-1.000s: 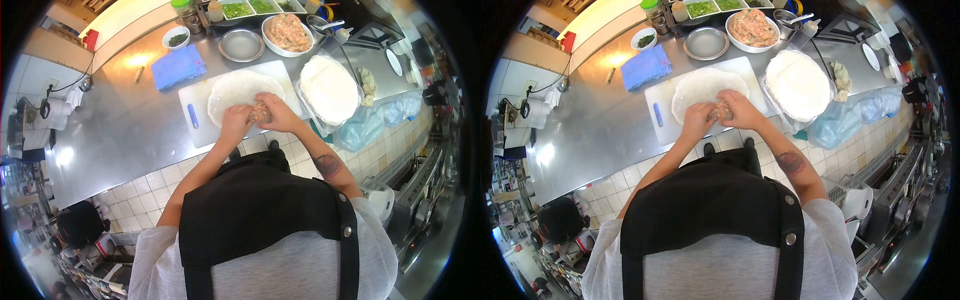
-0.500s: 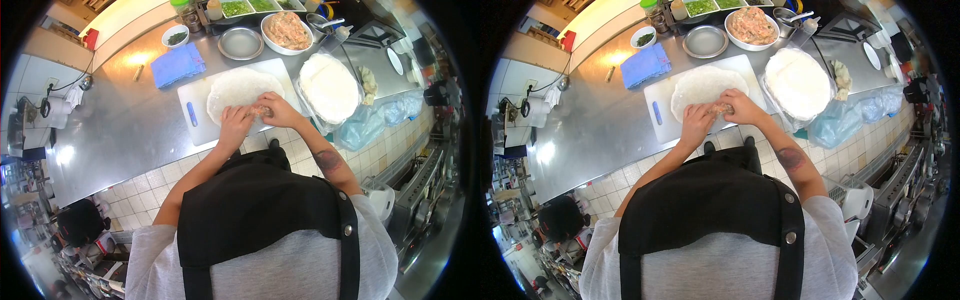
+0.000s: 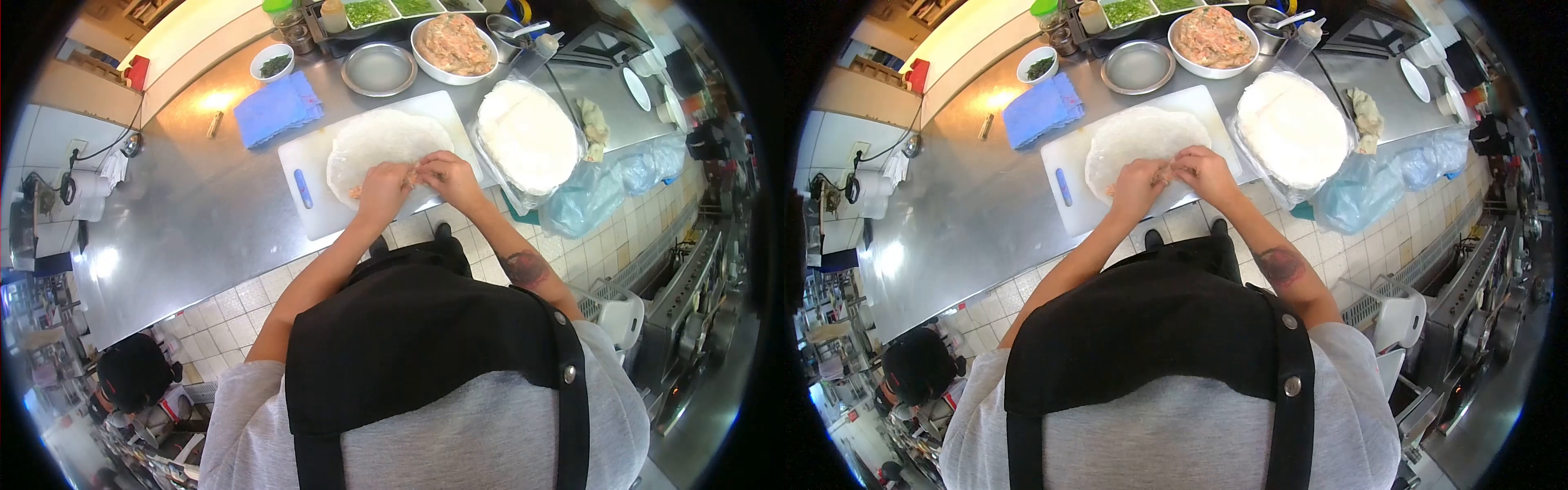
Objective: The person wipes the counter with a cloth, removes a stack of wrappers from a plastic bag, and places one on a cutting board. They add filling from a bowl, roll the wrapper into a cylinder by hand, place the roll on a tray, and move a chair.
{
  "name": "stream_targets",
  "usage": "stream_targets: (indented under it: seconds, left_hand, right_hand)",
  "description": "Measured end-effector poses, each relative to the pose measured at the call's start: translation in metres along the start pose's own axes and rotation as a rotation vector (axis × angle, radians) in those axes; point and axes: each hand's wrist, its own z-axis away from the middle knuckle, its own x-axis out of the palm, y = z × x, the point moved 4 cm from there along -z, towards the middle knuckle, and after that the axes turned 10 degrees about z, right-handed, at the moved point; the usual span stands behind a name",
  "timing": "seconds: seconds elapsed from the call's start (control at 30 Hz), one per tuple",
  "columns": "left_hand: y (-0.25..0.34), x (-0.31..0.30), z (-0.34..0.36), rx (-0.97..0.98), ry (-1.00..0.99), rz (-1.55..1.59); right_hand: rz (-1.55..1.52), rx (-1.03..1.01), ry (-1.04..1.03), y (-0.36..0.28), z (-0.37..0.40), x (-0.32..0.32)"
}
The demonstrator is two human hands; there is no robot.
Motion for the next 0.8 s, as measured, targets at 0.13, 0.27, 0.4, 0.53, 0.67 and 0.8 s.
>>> stream_targets:
  seconds: [0.13,0.27,0.4,0.53,0.67,0.8]
  left_hand:
    - [-0.005,0.005,0.0,0.044,-0.025,-0.09]
    - [-0.006,0.009,-0.003,-0.014,-0.049,-0.068]
    - [0.013,0.009,-0.01,0.176,0.084,-0.032]
    - [0.001,0.019,-0.017,0.119,-0.097,-0.023]
    - [0.001,0.024,-0.016,0.13,-0.088,-0.046]
    - [0.004,0.025,-0.011,0.11,-0.049,-0.052]
  right_hand:
    - [-0.025,0.071,-0.008,0.009,-0.001,-0.001]
    - [-0.135,0.106,-0.133,0.005,-0.009,-0.014]
    - [-0.027,-0.072,-0.182,0.004,-0.009,-0.019]
    - [0.083,-0.128,-0.255,0.016,-0.007,-0.01]
    - [0.11,-0.131,-0.269,0.026,-0.006,-0.007]
    - [0.006,-0.066,-0.296,0.012,-0.009,-0.023]
